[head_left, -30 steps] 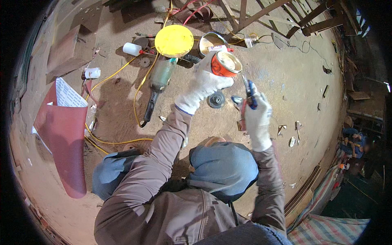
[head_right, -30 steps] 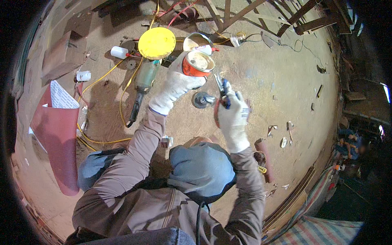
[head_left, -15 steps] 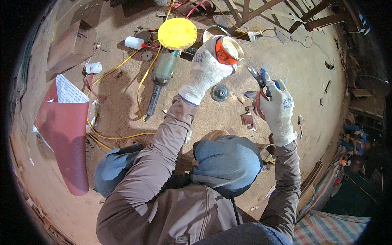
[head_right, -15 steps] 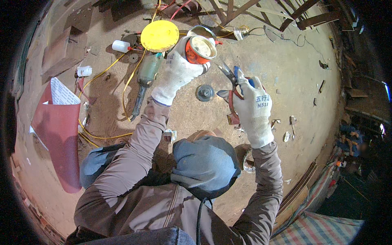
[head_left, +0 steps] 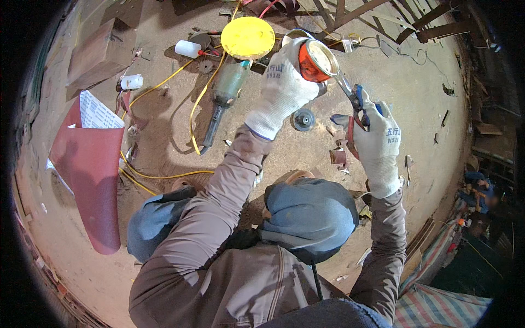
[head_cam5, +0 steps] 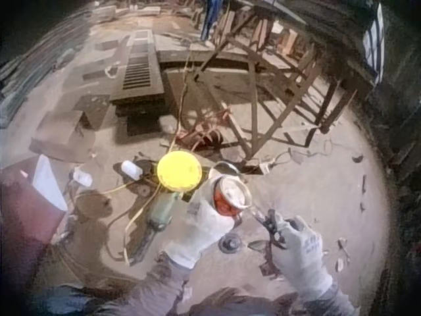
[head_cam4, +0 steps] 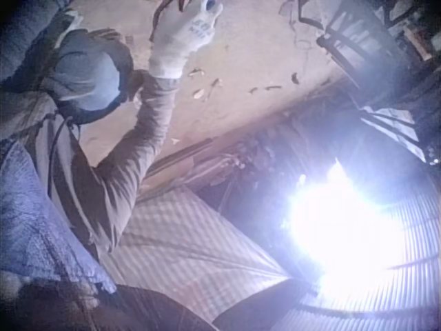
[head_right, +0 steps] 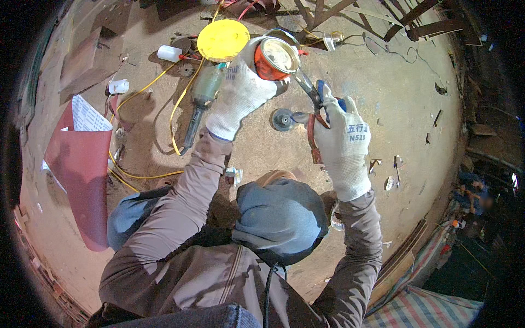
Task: The person sits on the floor and uses an angle grinder with a sanding disc to sand a wooden board. They adjust the tool, apply a liquid from a spray bottle, and continue sanding the surface.
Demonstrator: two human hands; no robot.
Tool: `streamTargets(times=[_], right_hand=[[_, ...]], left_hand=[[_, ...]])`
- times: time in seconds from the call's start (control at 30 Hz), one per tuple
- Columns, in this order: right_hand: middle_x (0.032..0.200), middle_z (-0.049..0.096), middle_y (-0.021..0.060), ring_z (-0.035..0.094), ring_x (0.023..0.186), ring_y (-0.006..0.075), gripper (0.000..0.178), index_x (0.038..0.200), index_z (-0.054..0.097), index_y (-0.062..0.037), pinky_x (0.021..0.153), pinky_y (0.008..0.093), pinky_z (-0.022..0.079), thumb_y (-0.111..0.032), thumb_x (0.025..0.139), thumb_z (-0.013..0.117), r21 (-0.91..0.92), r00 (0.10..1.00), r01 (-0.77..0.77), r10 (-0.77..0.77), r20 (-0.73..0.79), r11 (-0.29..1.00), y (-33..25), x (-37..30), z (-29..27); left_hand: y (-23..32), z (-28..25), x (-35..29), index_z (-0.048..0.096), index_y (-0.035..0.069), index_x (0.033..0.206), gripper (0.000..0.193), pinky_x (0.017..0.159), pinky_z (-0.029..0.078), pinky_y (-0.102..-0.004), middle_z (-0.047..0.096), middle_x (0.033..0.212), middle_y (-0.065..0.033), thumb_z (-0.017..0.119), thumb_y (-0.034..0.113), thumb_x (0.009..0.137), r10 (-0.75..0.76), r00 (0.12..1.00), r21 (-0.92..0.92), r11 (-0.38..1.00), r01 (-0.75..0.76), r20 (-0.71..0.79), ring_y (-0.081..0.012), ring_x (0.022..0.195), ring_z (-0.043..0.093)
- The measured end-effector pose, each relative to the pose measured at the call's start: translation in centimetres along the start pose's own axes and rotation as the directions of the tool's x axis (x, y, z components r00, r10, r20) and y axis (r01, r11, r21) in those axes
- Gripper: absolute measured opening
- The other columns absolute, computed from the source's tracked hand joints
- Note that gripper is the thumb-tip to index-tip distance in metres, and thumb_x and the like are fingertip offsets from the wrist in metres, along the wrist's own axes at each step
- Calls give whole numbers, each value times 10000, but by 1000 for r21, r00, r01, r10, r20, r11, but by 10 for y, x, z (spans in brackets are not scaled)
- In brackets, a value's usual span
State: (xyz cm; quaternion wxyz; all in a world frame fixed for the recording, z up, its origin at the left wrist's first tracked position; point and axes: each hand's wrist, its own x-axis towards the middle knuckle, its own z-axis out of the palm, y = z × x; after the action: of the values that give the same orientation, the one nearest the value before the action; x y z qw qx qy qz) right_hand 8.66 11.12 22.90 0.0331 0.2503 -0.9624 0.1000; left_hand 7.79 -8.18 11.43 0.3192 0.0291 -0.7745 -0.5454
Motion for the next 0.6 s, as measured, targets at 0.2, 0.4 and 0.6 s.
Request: streamTargets(times=[0.2,0.4,0.6], right_hand=[[860,629,182,635,679,335,476,1292,639,-60,638,387,494,-79,819,681,527,974,-148,216,-68,837,2,-5,87],[865,628,167,639,722,344,461,1284,644,-61,644,394,495,-121,830,687,282,995,-76,90,-38,956,30,2,79],[940,639,111,658,786,292,526,1326,638,-171,665,396,521,-185,806,717,25,995,7,-9,98,1000,25,3,17]], left_hand=[[-1,28,-13,535,46,1166,666,863,518,-450,637,1045,-150,887,202,621,-243,947,7,968,250,-212,-363,987,633],[-35,21,-35,457,35,1362,821,947,506,-344,593,1253,-102,899,191,688,-311,946,-340,882,325,97,-185,1092,605],[-31,-3,-13,545,66,1277,828,968,498,-329,612,1228,-81,966,246,587,-71,978,-64,994,85,195,-191,1100,610]])
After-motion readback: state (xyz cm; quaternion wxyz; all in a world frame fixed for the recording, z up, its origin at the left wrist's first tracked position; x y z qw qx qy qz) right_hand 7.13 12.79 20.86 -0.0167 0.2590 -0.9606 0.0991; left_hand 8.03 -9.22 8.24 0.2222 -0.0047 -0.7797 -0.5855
